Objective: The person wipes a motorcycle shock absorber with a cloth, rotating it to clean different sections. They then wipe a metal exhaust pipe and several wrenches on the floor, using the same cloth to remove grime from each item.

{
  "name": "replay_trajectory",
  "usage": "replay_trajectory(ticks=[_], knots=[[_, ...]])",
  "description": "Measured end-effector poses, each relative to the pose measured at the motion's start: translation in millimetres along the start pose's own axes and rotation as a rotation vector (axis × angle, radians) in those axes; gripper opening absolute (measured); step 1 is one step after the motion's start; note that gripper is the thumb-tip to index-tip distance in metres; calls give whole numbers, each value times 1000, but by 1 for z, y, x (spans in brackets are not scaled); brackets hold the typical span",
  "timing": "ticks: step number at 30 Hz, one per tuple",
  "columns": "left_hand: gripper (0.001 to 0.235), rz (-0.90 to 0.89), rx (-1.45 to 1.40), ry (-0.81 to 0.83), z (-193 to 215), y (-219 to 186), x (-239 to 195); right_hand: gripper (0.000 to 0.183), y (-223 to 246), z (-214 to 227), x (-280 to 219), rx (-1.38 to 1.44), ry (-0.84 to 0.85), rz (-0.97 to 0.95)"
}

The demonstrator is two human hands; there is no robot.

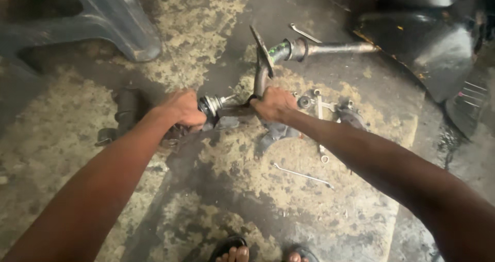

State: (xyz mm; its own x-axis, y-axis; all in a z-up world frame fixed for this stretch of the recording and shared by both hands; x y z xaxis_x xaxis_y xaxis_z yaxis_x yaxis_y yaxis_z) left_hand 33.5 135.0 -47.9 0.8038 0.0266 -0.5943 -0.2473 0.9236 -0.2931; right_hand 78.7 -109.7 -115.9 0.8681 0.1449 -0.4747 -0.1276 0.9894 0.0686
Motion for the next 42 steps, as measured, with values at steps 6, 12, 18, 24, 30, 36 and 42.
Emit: replay_trajectory(ticks=[6, 12, 18, 24, 30, 36, 42], knots=[[31, 17, -120, 93, -18, 0, -6, 55, -7, -6, -20, -73, 19, -23], [31, -30, -182, 137, -21, -12, -30, 50, -19, -21, -62, -38, 83, -25], [33, -127, 116, 115, -19, -50, -49, 48, -21, -29, -98, 29, 269, 65], [46, -189, 336, 98, -35, -79, -74, 69, -87, 9, -102, -17, 328, 147], [46, -123, 270, 154, -45, -83, -83, 62, -132, -9, -113, -232, 185, 159], [49, -143, 269, 155, -51, -65, -85, 61, -137, -17, -122, -235, 322, 148], [54, -110, 303, 201, -64, -62, -76, 48, -113, -2, -119, -455, 342, 163]])
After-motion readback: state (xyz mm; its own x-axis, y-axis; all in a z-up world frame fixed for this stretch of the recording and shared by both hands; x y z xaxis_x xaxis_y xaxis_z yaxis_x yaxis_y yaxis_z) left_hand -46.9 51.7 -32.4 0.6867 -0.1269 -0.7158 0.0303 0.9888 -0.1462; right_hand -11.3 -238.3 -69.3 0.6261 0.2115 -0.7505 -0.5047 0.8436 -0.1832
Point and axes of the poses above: each hand's wrist, its own x-axis towards the middle knuckle, its own z-axis out of the back of the hand, y = z × x, the point moved 2 cm from there along x, towards the middle knuckle, and after that the axes turned 13 degrees about -x, right-handed, at the moved point
